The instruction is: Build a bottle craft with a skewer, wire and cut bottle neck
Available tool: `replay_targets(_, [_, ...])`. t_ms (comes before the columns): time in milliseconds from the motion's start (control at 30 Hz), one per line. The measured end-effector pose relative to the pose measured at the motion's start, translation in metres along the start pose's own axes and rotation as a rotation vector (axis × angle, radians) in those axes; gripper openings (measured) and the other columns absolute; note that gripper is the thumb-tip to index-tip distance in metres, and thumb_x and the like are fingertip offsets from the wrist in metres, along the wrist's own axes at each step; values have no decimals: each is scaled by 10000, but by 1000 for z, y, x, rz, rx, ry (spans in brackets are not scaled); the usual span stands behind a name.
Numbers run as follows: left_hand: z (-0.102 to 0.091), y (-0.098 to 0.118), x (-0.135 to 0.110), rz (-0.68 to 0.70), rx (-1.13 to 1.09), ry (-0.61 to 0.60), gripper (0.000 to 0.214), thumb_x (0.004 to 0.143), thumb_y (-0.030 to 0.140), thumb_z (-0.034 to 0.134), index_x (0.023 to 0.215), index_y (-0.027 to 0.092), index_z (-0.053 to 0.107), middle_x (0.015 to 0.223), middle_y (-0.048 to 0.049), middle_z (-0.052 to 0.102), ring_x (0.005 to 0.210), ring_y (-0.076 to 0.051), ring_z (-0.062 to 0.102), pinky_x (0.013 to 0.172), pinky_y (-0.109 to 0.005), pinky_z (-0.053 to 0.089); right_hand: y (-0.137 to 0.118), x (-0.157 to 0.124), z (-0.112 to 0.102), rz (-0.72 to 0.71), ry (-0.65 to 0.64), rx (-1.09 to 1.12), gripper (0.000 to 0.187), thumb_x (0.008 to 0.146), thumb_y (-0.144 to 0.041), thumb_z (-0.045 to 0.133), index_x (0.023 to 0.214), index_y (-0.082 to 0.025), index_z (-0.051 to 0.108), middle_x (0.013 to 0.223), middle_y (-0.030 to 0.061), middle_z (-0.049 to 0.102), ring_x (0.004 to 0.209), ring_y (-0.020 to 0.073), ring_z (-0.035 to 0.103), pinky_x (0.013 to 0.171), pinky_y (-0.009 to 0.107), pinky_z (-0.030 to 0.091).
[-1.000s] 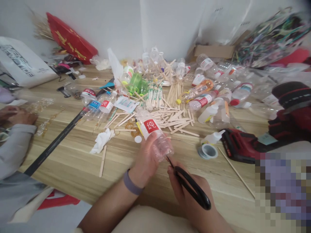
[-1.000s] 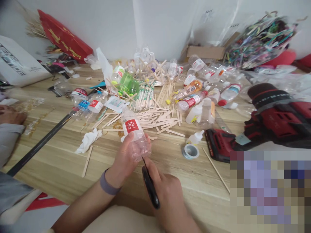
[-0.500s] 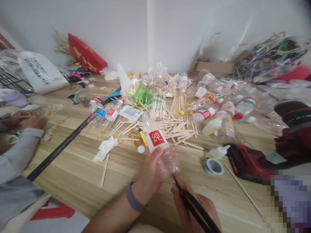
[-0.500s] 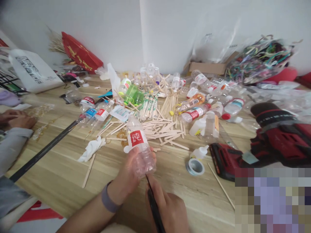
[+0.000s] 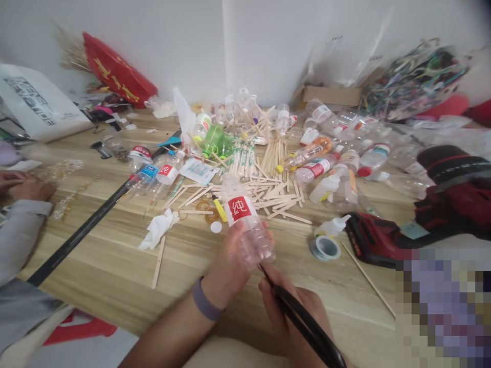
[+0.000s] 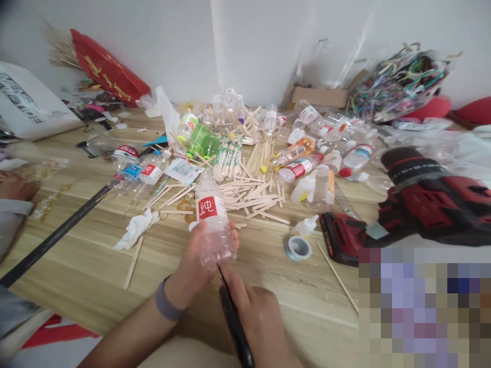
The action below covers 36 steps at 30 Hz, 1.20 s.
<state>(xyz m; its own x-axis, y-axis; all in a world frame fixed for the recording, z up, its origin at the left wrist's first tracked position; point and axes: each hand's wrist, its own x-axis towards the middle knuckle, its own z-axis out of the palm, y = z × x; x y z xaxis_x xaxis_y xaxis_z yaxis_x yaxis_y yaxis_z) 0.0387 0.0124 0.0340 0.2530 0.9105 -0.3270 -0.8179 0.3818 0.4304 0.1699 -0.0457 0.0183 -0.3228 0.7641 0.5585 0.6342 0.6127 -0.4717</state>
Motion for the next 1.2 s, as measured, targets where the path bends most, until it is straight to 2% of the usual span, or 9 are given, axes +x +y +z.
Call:
replay_targets(200, [7, 4, -1, -17, -4, 82, 407, 766, 471, 686, 860, 76, 693, 726, -80, 685, 649, -157, 647, 602, -241, 520, -6, 6, -5, 51, -30, -26, 262, 1035, -265, 394, 1185, -138, 567, 601, -36, 681, 352, 110, 577, 371, 215, 386])
replay_targets(333, [8, 4, -1, -5, -10, 73, 389, 804, 448, 644, 861, 66, 687, 720, -81, 670, 646, -157, 637, 592, -243, 512, -5, 4, -4, 56, -59, -47, 298, 1043, -290, 359, 1166, -131, 580, 598, -29, 682, 360, 121, 589, 372, 228, 384])
replay_targets(533, [6, 2, -1, 14, -22, 103, 334, 845, 407, 611, 896, 82, 674, 808, -90, 694, 694, -165, 663, 614, -246, 534, -4, 4, -5, 21, -26, -103, 296, 1050, -288, 343, 1155, -137, 575, 563, -46, 651, 338, 124, 569, 369, 241, 366])
replay_targets(767, [14, 5, -4, 37, 1, 187, 239, 872, 333, 584, 899, 103, 644, 788, -72, 677, 685, -163, 666, 615, -245, 537, -3, 5, -5, 2, -15, -117, 256, 1046, -234, 350, 1209, -148, 527, 608, -49, 684, 338, 106, 567, 355, 222, 352])
replay_targets(967, [17, 6, -8, 156, 94, 223, 299, 761, 308, 720, 993, 167, 596, 802, -40, 669, 709, -184, 664, 640, -275, 519, -5, 11, -12, -53, -13, -221, 293, 1052, -220, 308, 1104, -124, 579, 538, -45, 665, 306, 124, 552, 348, 260, 331])
replay_targets(1200, [14, 5, -5, 85, 74, 230, 193, 837, 333, 653, 929, 169, 608, 758, -32, 673, 681, -160, 639, 636, -258, 492, -7, 22, -16, -121, -7, -370, 398, 1041, -160, 236, 985, -98, 625, 539, -8, 672, 278, 124, 537, 324, 272, 314])
